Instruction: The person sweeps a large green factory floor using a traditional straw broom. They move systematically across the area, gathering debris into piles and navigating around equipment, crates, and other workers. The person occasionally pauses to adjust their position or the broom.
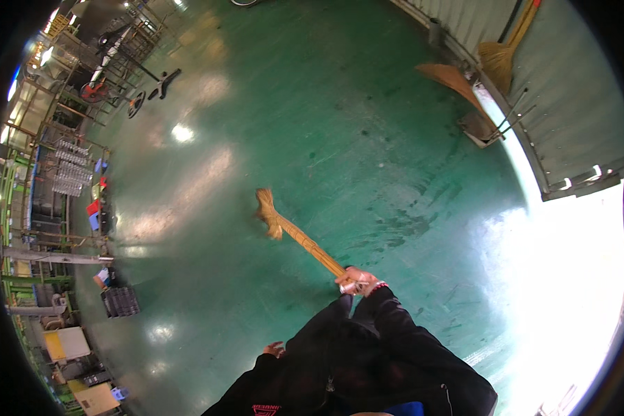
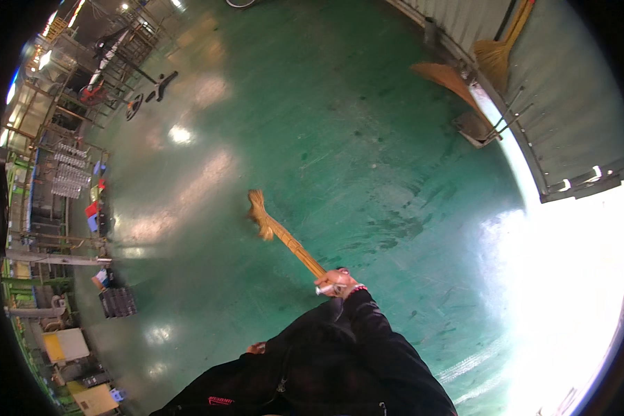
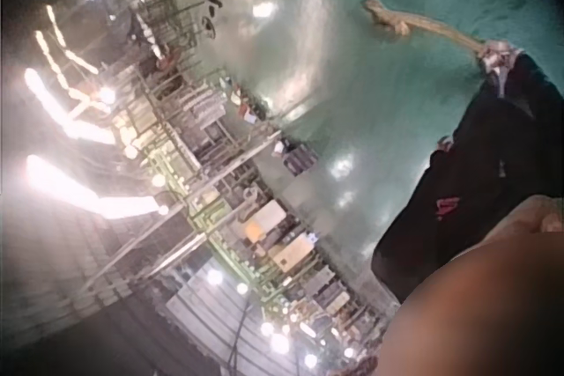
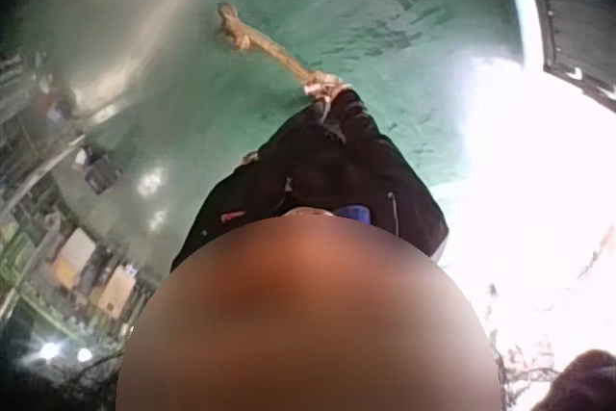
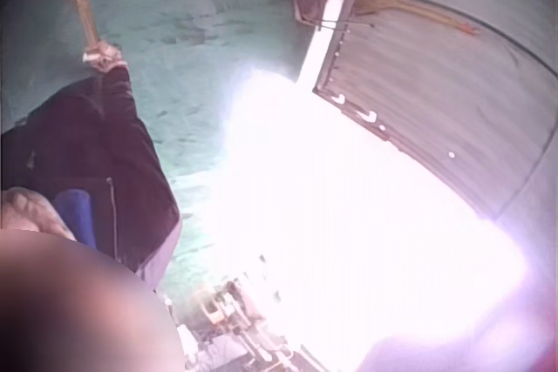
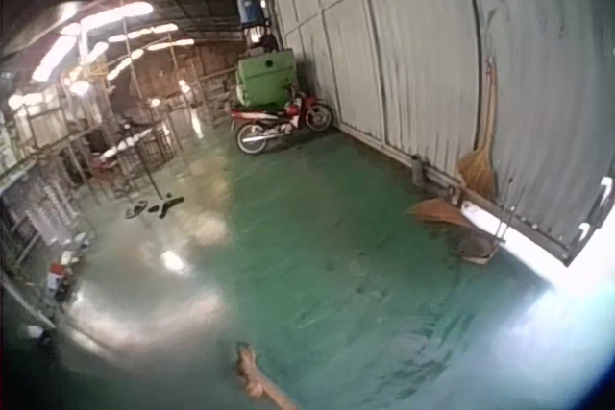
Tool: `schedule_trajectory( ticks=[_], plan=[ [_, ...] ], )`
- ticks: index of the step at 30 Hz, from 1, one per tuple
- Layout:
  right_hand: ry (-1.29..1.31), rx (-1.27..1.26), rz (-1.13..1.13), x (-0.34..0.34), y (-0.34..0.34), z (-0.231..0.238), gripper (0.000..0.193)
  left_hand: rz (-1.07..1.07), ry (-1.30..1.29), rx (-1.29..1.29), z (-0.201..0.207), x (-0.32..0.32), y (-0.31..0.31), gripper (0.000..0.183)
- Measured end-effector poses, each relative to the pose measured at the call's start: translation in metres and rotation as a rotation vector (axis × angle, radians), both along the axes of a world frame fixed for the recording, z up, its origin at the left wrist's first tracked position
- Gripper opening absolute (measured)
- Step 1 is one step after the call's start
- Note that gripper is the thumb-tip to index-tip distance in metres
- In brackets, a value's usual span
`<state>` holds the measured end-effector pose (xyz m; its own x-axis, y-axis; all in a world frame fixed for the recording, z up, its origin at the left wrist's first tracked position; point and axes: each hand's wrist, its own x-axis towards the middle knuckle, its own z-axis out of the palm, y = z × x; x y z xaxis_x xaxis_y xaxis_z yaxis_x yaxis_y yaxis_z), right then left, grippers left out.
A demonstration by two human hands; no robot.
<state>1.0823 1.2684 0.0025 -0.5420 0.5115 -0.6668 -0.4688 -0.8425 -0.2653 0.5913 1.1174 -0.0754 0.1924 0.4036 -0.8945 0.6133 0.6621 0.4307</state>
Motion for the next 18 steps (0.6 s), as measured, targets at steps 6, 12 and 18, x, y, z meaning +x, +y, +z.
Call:
schedule_trajectory(
  ticks=[6,12,18],
  plan=[
    [-0.139,-0.216,-0.588,0.123,-0.126,0.056,0.006,0.405,0.015,-0.245,0.023,0.109,0.111,0.04],
    [-0.356,-0.226,-0.952,0.223,-0.224,0.049,0.015,0.175,0.071,-0.112,0.058,0.231,0.225,0.042],
    [-0.454,-0.15,-1.257,0.434,-0.167,-0.018,0.01,-0.1,0.066,-0.029,0.046,0.294,0.283,0.043]
  ],
)
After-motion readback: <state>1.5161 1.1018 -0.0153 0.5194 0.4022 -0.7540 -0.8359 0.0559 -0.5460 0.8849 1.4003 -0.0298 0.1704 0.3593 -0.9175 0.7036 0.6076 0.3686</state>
